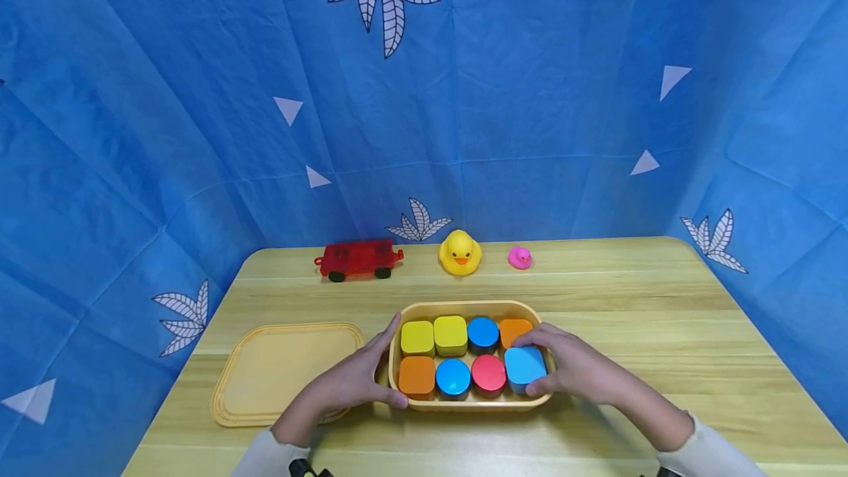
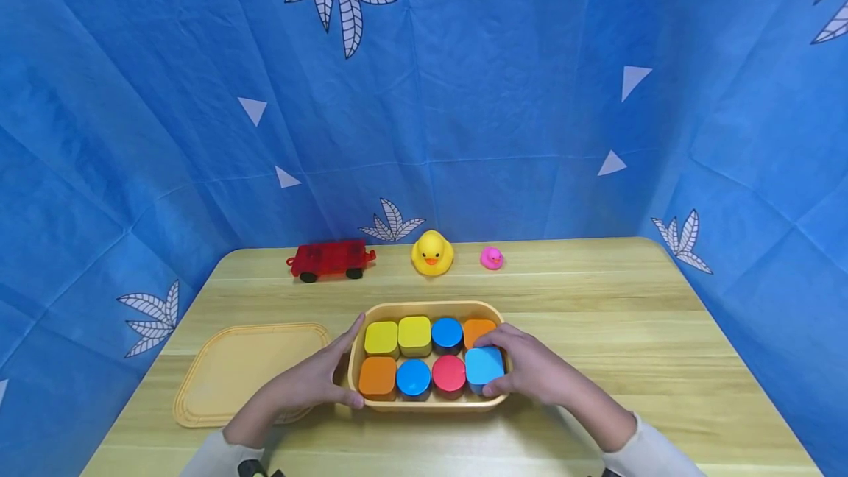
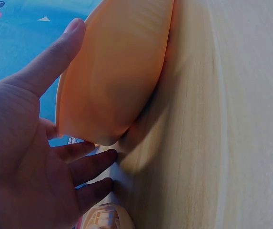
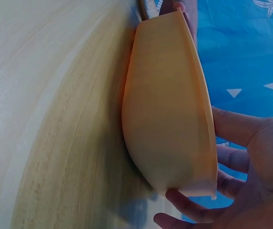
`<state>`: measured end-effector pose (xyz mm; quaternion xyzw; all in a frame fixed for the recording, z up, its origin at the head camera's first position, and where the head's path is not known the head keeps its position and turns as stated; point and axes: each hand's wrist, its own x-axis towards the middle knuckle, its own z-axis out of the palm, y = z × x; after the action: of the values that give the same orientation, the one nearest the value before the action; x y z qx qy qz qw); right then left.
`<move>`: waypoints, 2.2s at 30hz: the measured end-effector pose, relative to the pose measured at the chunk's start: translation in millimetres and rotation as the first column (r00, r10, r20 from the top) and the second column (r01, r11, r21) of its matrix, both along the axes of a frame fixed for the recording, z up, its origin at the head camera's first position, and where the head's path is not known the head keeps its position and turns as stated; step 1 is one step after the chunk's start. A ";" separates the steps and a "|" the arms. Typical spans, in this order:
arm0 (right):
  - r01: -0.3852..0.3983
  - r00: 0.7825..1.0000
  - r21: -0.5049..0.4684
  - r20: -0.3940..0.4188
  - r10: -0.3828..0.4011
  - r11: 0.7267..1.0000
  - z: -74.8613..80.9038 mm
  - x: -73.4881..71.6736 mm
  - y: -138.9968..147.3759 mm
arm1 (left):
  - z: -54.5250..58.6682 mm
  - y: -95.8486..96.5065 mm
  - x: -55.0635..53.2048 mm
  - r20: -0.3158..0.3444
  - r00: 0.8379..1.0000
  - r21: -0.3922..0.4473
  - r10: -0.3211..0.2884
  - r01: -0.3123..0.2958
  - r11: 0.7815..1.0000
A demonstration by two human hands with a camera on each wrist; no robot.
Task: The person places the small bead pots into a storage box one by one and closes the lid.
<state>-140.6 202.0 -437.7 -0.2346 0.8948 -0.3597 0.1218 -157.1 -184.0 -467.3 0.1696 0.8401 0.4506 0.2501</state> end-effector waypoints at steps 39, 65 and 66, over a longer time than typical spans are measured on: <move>0.019 1.000 0.026 -0.020 -0.019 0.999 2.6 2.0 1.3 | 0.0 1.5 0.3 0.018 1.000 -0.007 0.006 -0.006 1.000; 0.098 0.986 0.038 -0.136 -0.092 0.995 43.4 27.8 -54.8 | 11.3 0.6 -4.6 -0.096 0.991 -0.171 -0.098 0.080 0.982; 0.087 0.988 0.035 -0.133 -0.082 0.996 43.3 27.9 -60.1 | 12.1 -0.4 -4.0 -0.103 0.990 -0.176 -0.095 0.076 0.982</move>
<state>-112.7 141.9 -394.4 -0.2171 0.9171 -0.3302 0.0519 -161.1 -184.3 -455.2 0.2083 0.8801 0.3554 0.2359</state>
